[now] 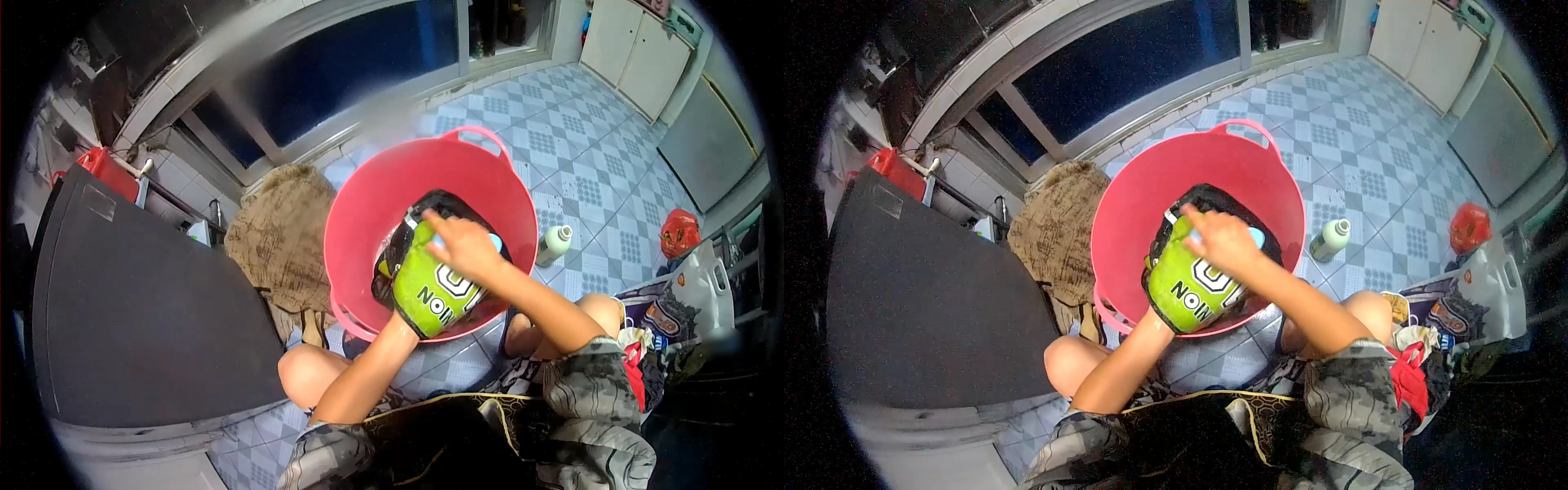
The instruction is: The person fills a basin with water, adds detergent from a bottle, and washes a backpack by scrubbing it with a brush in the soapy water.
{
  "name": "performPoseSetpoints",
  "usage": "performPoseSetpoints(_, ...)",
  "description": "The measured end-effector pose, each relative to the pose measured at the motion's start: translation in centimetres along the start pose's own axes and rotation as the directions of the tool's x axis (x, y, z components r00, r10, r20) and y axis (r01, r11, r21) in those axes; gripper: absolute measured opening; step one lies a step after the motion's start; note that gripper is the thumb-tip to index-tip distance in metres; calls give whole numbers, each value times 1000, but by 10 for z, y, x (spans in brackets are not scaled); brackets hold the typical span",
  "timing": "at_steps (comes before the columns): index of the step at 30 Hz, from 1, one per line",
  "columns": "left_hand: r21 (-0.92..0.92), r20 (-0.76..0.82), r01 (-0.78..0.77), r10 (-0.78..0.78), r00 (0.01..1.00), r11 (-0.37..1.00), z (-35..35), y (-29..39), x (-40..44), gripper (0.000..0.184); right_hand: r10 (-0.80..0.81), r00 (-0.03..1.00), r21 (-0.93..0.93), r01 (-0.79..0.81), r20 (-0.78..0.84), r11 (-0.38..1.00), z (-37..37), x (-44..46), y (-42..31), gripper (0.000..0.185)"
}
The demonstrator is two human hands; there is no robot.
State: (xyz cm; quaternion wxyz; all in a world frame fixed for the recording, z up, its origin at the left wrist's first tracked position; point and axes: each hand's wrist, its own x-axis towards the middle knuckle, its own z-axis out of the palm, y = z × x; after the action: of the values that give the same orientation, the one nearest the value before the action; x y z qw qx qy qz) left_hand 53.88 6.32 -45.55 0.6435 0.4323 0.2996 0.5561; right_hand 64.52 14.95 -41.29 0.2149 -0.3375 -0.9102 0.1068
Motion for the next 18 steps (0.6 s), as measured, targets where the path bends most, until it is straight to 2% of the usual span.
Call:
performPoseSetpoints(2,-3,-6,0,0,1000,1000,-2,1,1,46,120,992,-51,-118,39,992,4,0,12,58)
performPoseSetpoints(3,-2,-7,5,-5,1000,1000,0,2,1,46,-73,996,65,77,-55,995,6,-5,2,60)
performPoseSetpoints(4,7,-9,5,-5,1000,1000,1,1,1,46,-251,956,167,276,-155,947,15,-16,-15,62)
performPoseSetpoints(5,10,-7,9,-9,1000,1000,1,3,0,47,-243,970,187,241,-10,952,2,-26,-48,65)
performPoseSetpoints(6,40,-5,8,-8,1000,999,3,5,-1,47,-240,971,199,237,-5,951,8,-24,-40,65)
performPoseSetpoints(8,159,6,3,-4,1000,987,8,8,-3,48,-193,977,59,199,-91,978,18,-12,-10,58)
performPoseSetpoints(10,439,12,-9,5,1000,898,14,13,-3,48,65,997,-75,-68,-35,995,9,2,20,57)
performPoseSetpoints(12,105,-20,16,-14,1000,994,8,9,-1,49,40,999,47,-40,-3,998,3,-4,1,58)
performPoseSetpoints(13,3,-23,31,-31,999,1000,6,6,0,49,-226,953,137,256,-200,957,19,-13,-10,59)
performPoseSetpoints(14,-77,-30,42,-44,999,996,7,8,2,49,-204,978,229,188,48,955,-2,-24,-44,58)
performPoseSetpoints(16,-298,-39,65,-80,996,952,10,12,5,49,-202,978,296,209,-56,932,16,-20,-26,57)
performPoseSetpoints(17,-459,-36,86,-115,993,884,11,13,6,50,-25,995,163,9,96,987,-1,-8,-14,53)
performPoseSetpoints(18,-589,-31,106,-153,988,801,12,19,6,50,91,996,171,-91,7,981,-2,-3,3,47)
